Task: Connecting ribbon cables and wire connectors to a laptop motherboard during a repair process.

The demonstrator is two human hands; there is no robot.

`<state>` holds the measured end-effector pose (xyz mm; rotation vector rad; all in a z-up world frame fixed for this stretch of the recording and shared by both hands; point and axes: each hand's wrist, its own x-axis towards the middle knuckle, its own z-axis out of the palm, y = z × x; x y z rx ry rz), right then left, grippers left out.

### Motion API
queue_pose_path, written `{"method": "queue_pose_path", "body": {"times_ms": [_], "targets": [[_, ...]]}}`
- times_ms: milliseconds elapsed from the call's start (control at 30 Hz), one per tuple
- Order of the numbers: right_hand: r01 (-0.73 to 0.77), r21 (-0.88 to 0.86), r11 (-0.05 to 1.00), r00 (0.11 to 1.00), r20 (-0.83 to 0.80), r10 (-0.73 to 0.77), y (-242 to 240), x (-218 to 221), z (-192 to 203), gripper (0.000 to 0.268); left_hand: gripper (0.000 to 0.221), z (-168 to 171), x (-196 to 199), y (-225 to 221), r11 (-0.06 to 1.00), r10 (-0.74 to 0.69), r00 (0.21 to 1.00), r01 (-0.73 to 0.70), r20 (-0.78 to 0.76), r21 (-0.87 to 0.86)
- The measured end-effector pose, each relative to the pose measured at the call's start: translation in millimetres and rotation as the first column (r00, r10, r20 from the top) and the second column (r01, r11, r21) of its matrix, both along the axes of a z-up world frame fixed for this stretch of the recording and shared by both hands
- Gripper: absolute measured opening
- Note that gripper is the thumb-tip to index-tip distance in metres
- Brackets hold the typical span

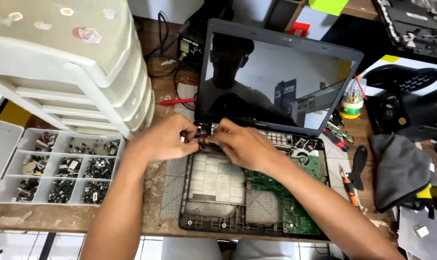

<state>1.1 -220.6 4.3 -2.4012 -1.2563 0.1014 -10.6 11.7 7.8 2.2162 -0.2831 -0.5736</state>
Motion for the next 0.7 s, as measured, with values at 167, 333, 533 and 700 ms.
{"method": "queue_pose_path", "body": {"times_ms": [167,333,533,700], "targets": [[-0.006,-0.044,0.999,0.994,0.107,0.01,1.0,-0.6,-6.9,0.014,0.038,-4.5,2.2,2.6,1.0,0.016,0.999,-0.016,0.036,-0.01],[-0.011,-0.013,1.0,0.997,0.08,0.012,-1.9,-4.8,-14.8,0.015,0.039,-4.3,2.3,2.9,0.999,0.004,0.998,-0.001,0.061,-0.038],[0.048,0.009,0.999,0.988,0.145,-0.049,-3.9,-5.3,-11.2,0.016,0.021,12.7,-1.2,-0.8,0.998,0.033,0.992,-0.027,0.124,-0.048],[0.137,0.266,0.954,0.988,0.028,-0.15,-34.9,18.2,-36.3,0.017,0.008,8.4,-0.8,-11.9,0.982,0.061,0.934,0.007,0.351,-0.189]]}}
